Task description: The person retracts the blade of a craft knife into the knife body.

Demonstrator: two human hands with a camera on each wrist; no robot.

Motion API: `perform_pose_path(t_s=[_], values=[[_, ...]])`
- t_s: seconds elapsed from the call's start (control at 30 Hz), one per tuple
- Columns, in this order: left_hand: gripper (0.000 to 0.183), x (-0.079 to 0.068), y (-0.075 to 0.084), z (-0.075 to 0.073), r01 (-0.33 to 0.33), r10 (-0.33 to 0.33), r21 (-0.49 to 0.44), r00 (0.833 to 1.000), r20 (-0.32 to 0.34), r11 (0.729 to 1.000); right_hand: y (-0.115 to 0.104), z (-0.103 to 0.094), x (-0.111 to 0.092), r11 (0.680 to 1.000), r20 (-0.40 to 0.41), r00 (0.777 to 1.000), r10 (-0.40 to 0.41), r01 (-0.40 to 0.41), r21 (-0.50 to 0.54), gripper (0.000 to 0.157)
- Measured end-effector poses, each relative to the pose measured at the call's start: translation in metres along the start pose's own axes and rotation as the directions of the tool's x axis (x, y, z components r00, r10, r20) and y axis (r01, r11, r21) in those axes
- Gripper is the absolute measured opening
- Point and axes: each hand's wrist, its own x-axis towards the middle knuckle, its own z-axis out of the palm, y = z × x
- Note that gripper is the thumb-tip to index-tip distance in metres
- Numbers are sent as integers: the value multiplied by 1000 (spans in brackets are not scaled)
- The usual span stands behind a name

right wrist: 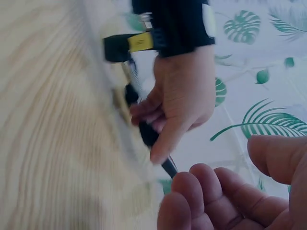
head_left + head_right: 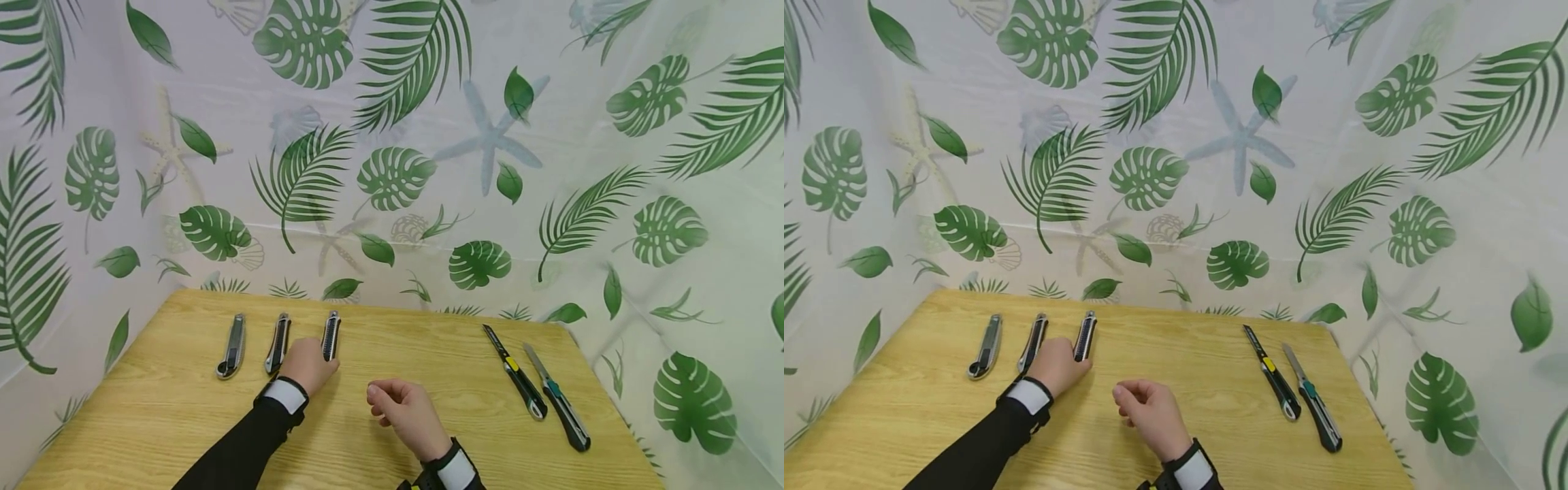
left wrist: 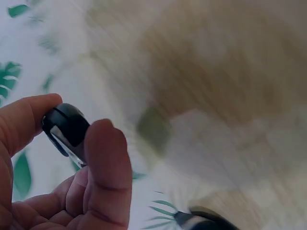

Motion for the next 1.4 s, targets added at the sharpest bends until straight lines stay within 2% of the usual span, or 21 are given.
perform_pose_path(t_s=[0.1,0.2,0.27,0.37,0.57,0.63,0.73,0.83,0.93,1.0,1.07,1.2,1.3,1.4], values=[[42,9,-5,0,1,-1,35,1000,13,999,4,1,2,981,-43,995,-85,76,-178,44],[46,13,-8,0,18,-20,51,999,33,999,7,3,3,927,-83,983,-166,127,-352,41],[47,15,-8,1,26,-29,61,999,41,998,7,4,4,898,-98,977,-192,135,-418,39],[45,16,-8,1,41,-45,72,998,49,997,6,5,4,887,-107,976,-191,125,-445,38],[46,15,-7,1,67,-75,124,995,60,990,7,4,6,885,-107,979,-171,105,-455,38],[52,12,-6,0,65,-73,144,996,50,987,9,2,7,882,-110,978,-175,106,-460,38],[60,4,-3,-2,49,-49,158,999,-2,986,14,-10,7,872,-123,975,-183,104,-478,40],[60,-11,1,-7,-2,9,119,998,-59,993,22,-36,10,851,-165,970,-181,71,-520,38],[51,-31,7,-16,-59,60,21,997,-47,998,36,-79,16,799,-231,956,-180,5,-601,37],[50,-47,11,-21,-74,75,-45,997,8,996,47,-113,20,753,-284,943,-172,-59,-655,39],[54,-62,14,-26,-63,73,-117,994,81,991,59,-146,25,695,-331,930,-158,-133,-707,43],[63,-90,20,-29,-56,96,-204,977,190,977,75,-201,31,595,-427,900,-87,-296,-747,53],[64,-103,25,-27,-60,126,-268,964,236,962,80,-224,34,531,-455,889,-41,-367,-764,58],[62,-111,28,-23,-56,147,-315,951,273,947,83,-232,36,492,-438,899,-7,-378,-784,59]])
